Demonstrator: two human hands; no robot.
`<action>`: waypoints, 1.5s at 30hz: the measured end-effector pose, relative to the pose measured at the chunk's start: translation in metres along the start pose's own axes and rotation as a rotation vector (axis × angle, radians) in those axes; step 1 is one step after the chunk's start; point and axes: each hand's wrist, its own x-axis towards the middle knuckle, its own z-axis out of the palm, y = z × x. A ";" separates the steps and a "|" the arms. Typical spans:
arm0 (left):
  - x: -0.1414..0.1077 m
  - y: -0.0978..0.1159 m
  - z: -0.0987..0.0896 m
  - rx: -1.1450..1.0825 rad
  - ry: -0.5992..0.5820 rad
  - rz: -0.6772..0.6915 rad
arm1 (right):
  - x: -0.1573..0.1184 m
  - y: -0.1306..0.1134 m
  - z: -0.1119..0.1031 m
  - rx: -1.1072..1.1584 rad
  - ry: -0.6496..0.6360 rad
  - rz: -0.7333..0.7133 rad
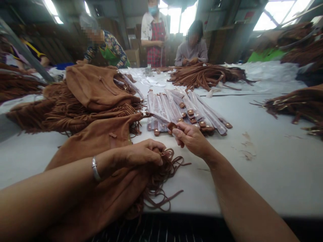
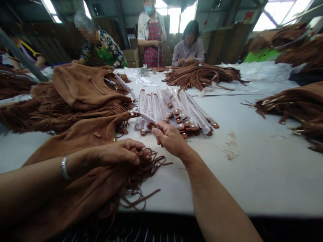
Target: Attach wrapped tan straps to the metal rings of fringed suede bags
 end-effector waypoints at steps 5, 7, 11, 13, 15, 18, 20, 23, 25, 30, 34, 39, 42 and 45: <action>-0.008 -0.001 -0.013 -0.284 0.004 0.103 | -0.004 -0.011 -0.003 0.082 -0.085 0.073; -0.008 -0.003 -0.019 -0.288 0.003 0.113 | -0.004 -0.013 -0.003 0.125 -0.132 0.108; -0.008 -0.010 -0.027 -0.333 -0.020 0.097 | -0.001 -0.010 0.004 0.210 -0.125 0.197; -0.009 -0.015 -0.030 -0.358 -0.032 0.085 | 0.002 -0.007 0.010 0.227 -0.122 0.241; -0.010 -0.019 -0.034 -0.396 -0.050 0.079 | 0.003 -0.003 0.016 0.260 -0.125 0.285; -0.010 -0.023 -0.038 -0.454 -0.086 0.092 | 0.005 0.000 0.023 0.364 -0.157 0.354; -0.010 -0.024 -0.040 -0.473 -0.089 0.107 | 0.006 0.001 0.027 0.443 -0.185 0.380; -0.007 -0.025 -0.039 -0.455 -0.055 0.097 | 0.009 -0.001 0.031 0.510 -0.242 0.388; -0.004 -0.026 -0.037 -0.421 -0.033 0.079 | 0.010 -0.003 0.035 0.537 -0.277 0.412; 0.000 -0.020 -0.029 -0.249 -0.044 0.039 | 0.009 -0.006 0.039 0.559 -0.316 0.468; -0.018 -0.001 -0.015 0.438 0.329 0.018 | 0.005 -0.003 0.044 0.631 -0.188 0.433; -0.057 0.015 0.019 1.270 0.707 -0.076 | 0.000 -0.009 0.061 0.780 0.093 0.414; -0.059 0.011 0.035 1.331 0.753 -0.104 | -0.003 -0.012 0.063 0.810 0.025 0.402; -0.044 0.002 0.042 1.351 0.746 -0.095 | -0.004 -0.011 0.052 0.708 -0.145 0.365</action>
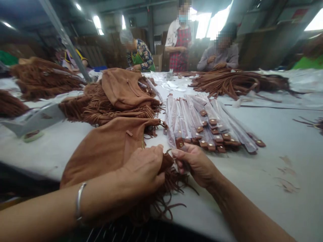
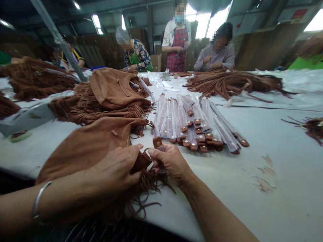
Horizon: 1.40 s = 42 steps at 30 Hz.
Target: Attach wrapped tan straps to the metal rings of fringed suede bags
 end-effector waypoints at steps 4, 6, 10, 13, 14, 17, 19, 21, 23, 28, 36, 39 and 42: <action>0.006 0.010 0.018 0.084 0.047 0.015 | -0.003 -0.007 -0.019 -0.267 -0.015 -0.084; 0.006 0.011 0.018 0.128 0.054 0.040 | -0.004 -0.006 -0.022 -0.321 -0.054 -0.116; 0.014 -0.002 -0.012 0.175 -0.005 0.134 | -0.002 0.002 -0.003 -0.057 0.076 -0.187; 0.027 -0.015 -0.044 0.234 -0.048 0.277 | 0.002 0.008 0.016 0.250 0.239 -0.212; 0.031 -0.018 -0.051 0.260 -0.047 0.316 | 0.003 0.009 0.019 0.321 0.266 -0.210; 0.036 -0.016 -0.048 0.334 0.063 0.291 | 0.007 0.011 0.020 0.461 0.303 -0.174; 0.033 -0.008 -0.029 0.316 0.161 0.212 | 0.008 0.012 0.016 0.500 0.335 -0.150; 0.027 0.000 -0.006 0.205 0.193 0.168 | 0.009 0.014 0.013 0.470 0.363 -0.128; 0.024 0.003 0.011 0.083 0.178 0.131 | 0.010 0.016 0.010 0.384 0.373 -0.115; 0.036 -0.007 0.027 0.036 0.147 0.133 | 0.009 0.013 0.001 0.119 0.300 -0.105; 0.053 -0.019 0.029 -0.069 0.020 0.249 | 0.009 0.007 -0.013 0.135 0.075 0.025; 0.055 -0.029 0.027 -0.251 -0.113 0.342 | 0.011 0.007 -0.016 0.129 0.033 0.082; 0.058 -0.038 0.023 -0.404 -0.237 0.467 | 0.012 0.006 -0.020 0.000 0.026 0.126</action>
